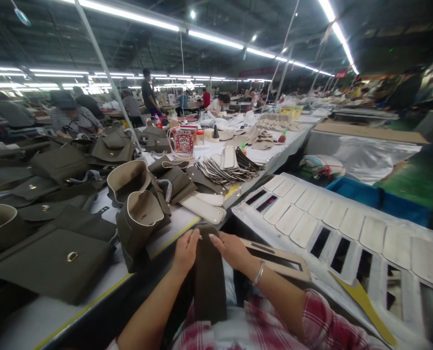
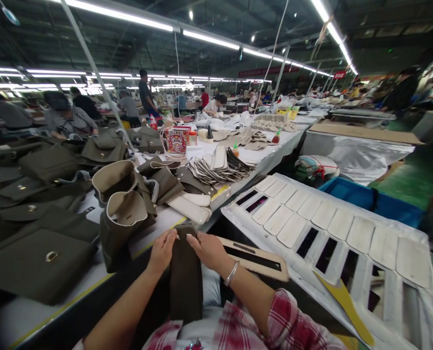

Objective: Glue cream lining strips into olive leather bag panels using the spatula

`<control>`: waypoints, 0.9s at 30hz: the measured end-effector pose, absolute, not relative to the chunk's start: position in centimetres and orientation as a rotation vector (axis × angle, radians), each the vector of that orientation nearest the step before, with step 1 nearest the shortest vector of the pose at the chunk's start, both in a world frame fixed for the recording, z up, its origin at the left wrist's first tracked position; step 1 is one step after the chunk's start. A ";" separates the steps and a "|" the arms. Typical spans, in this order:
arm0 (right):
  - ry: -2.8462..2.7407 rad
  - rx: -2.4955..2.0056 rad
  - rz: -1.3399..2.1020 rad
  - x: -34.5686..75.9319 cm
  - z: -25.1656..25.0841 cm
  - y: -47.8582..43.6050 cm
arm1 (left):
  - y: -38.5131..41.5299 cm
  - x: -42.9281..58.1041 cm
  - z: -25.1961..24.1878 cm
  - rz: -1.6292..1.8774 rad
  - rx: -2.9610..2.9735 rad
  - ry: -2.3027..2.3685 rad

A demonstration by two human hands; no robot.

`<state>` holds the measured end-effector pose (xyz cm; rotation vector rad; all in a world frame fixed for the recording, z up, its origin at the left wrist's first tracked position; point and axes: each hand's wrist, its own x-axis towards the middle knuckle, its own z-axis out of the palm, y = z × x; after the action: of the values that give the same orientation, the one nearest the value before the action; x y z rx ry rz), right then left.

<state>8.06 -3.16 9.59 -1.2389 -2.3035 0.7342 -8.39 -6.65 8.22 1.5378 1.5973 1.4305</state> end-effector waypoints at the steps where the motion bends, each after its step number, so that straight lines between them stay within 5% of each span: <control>1: -2.354 -1.258 0.691 8.2 9.4 -3.5 | -6.6 -8.3 7.9 1.458 1.478 1.577; 27: -2.185 -1.323 1.036 10.5 4.2 -8.7 | -13.5 -7.0 2.1 1.004 1.422 1.443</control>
<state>10.48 -8.71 4.19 -1.3225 -2.1846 1.0357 -7.00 -13.46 2.11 1.4223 1.4435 1.0040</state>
